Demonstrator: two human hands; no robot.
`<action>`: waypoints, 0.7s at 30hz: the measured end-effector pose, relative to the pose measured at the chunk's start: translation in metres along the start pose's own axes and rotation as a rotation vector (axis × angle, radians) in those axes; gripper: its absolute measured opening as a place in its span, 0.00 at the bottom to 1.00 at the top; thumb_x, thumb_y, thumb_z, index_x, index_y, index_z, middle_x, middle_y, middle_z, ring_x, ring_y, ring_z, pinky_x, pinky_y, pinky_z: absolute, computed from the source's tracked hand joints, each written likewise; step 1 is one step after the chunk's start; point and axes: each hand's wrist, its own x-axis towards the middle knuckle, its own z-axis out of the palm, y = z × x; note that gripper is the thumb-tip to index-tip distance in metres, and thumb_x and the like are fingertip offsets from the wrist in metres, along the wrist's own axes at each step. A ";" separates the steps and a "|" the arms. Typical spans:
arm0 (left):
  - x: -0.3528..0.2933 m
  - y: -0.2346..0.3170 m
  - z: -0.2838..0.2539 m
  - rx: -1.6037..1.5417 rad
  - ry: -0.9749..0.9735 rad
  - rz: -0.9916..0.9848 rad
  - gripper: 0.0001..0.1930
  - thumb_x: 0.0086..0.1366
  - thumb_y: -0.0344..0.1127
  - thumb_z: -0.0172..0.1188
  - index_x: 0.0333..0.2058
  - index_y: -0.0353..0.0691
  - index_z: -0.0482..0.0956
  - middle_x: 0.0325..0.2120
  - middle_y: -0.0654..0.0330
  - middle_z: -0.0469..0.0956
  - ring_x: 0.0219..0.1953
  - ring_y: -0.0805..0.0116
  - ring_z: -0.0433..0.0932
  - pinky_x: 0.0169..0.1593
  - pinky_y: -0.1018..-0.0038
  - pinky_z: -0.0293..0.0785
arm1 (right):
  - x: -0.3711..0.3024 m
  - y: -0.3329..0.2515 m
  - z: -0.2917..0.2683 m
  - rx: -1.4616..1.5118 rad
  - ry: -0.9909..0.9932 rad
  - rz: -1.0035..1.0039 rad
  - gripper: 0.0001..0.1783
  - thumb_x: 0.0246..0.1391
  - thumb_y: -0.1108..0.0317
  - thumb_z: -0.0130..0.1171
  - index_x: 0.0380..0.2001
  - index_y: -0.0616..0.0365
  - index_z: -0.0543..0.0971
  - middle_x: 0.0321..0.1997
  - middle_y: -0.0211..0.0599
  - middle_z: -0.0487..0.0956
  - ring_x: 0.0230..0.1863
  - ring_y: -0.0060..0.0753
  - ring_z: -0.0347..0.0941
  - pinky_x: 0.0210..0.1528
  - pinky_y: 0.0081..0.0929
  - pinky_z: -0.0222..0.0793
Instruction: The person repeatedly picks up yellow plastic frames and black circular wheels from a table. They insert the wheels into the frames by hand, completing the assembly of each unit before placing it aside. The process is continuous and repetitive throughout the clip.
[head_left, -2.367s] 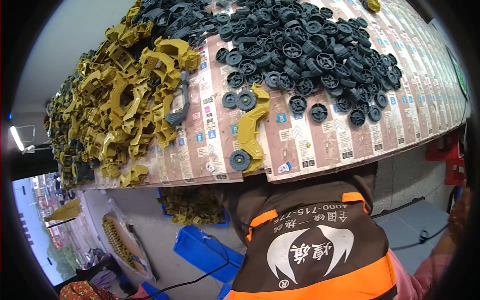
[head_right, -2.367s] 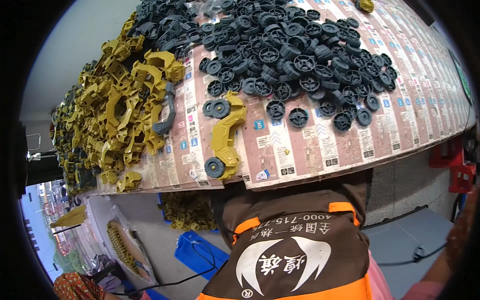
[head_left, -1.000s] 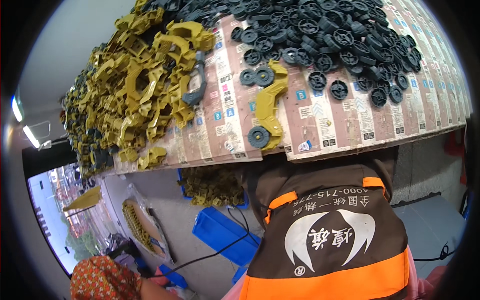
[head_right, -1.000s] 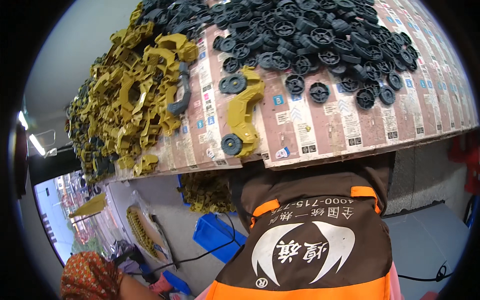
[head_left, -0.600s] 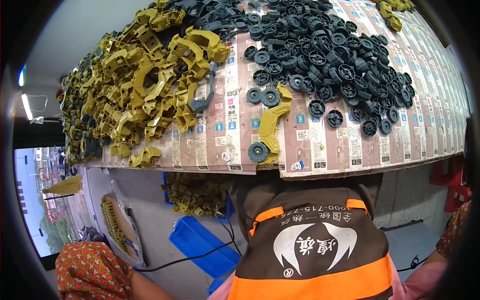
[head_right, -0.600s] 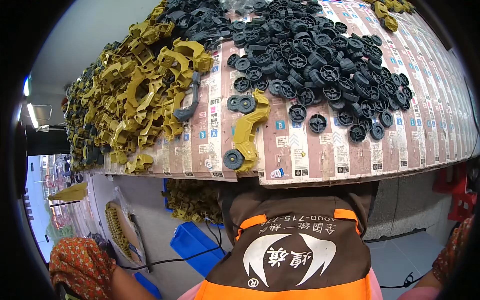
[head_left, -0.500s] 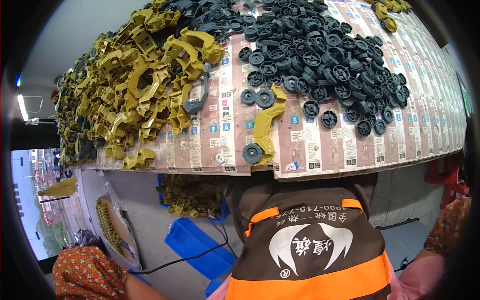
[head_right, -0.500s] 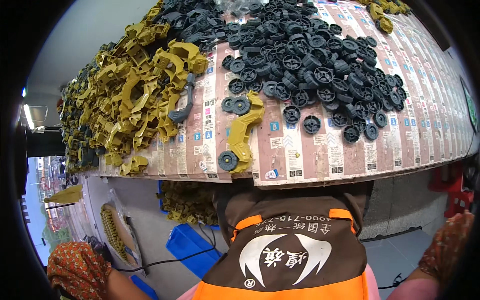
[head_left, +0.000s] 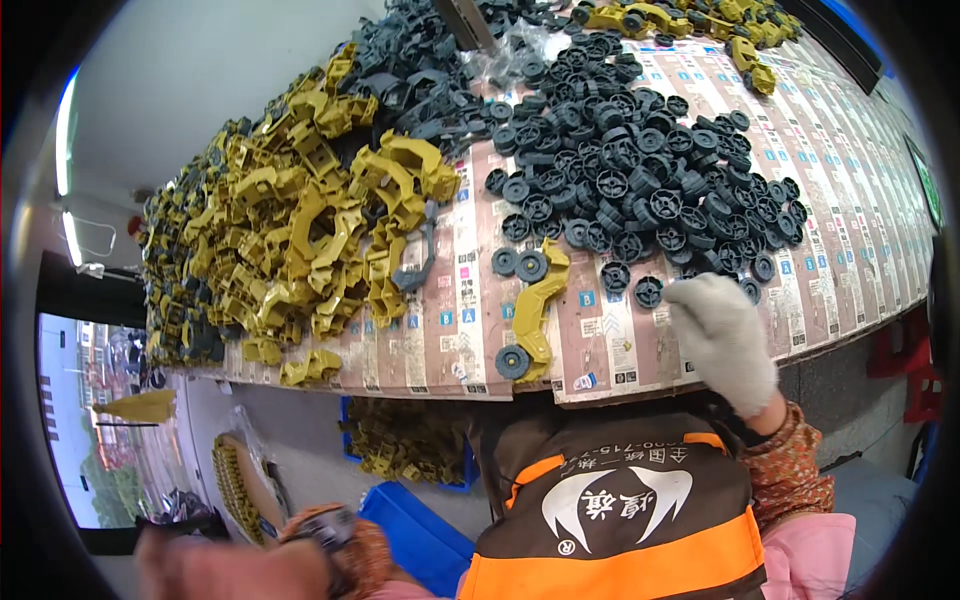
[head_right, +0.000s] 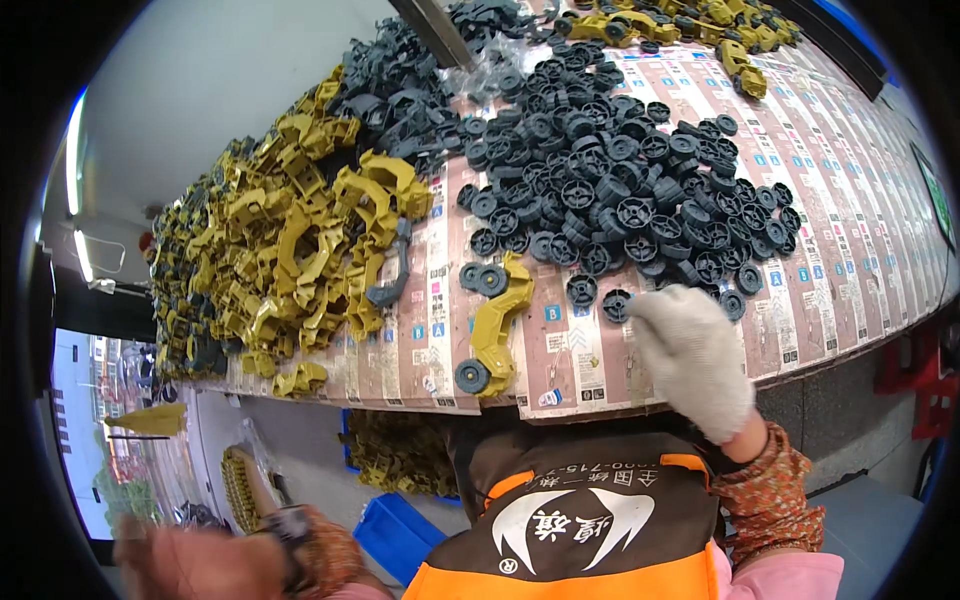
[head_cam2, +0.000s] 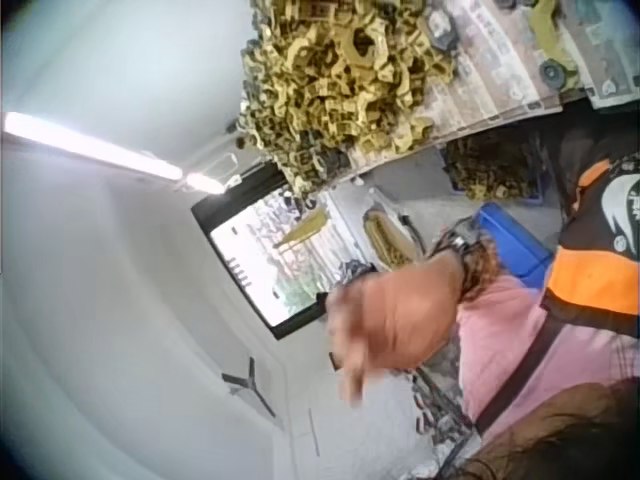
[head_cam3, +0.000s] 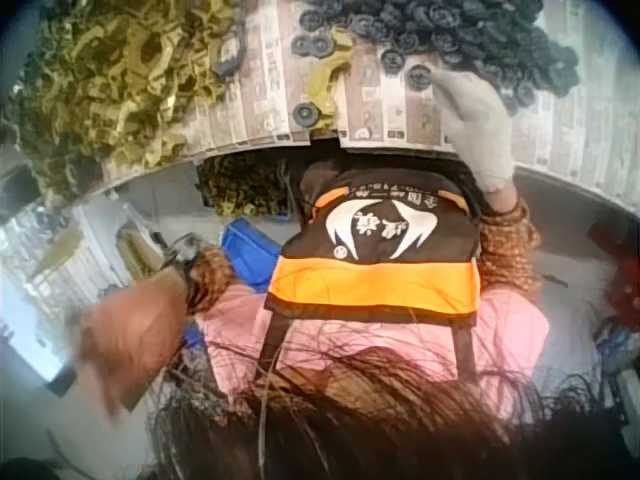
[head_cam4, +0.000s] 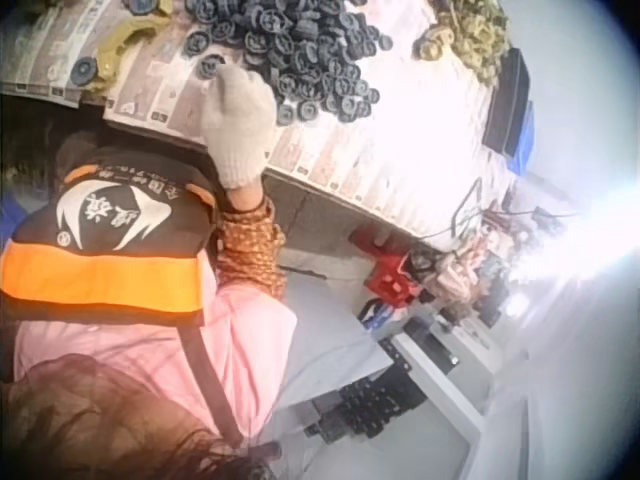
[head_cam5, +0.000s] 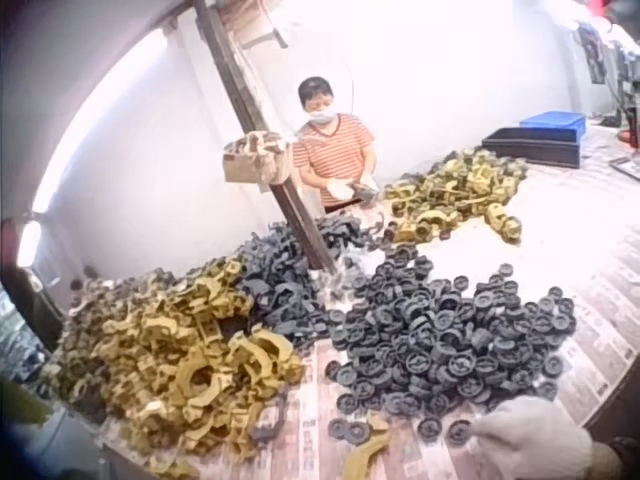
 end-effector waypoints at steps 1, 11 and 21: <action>-0.031 0.002 0.005 0.082 0.050 -0.285 0.18 0.77 0.34 0.46 0.62 0.45 0.74 0.46 0.59 0.80 0.55 0.66 0.77 0.59 0.64 0.72 | 0.005 -0.003 0.013 -0.132 -0.082 -0.054 0.08 0.56 0.71 0.65 0.40 0.56 0.81 0.33 0.44 0.78 0.37 0.51 0.77 0.41 0.46 0.73; -0.198 -0.057 0.133 -0.208 -0.665 -1.360 0.35 0.72 0.47 0.65 0.70 0.39 0.65 0.54 0.53 0.78 0.54 0.65 0.76 0.56 0.65 0.75 | 0.022 -0.008 0.040 -0.329 -0.176 -0.003 0.15 0.54 0.71 0.66 0.45 0.58 0.79 0.39 0.48 0.76 0.42 0.53 0.77 0.42 0.48 0.74; -0.194 -0.083 0.191 -0.026 -1.010 -1.147 0.45 0.65 0.46 0.73 0.72 0.35 0.58 0.52 0.47 0.80 0.47 0.57 0.84 0.53 0.61 0.79 | 0.000 -0.016 0.046 -0.350 -0.217 -0.171 0.11 0.51 0.71 0.66 0.38 0.58 0.77 0.35 0.42 0.77 0.39 0.50 0.78 0.38 0.43 0.74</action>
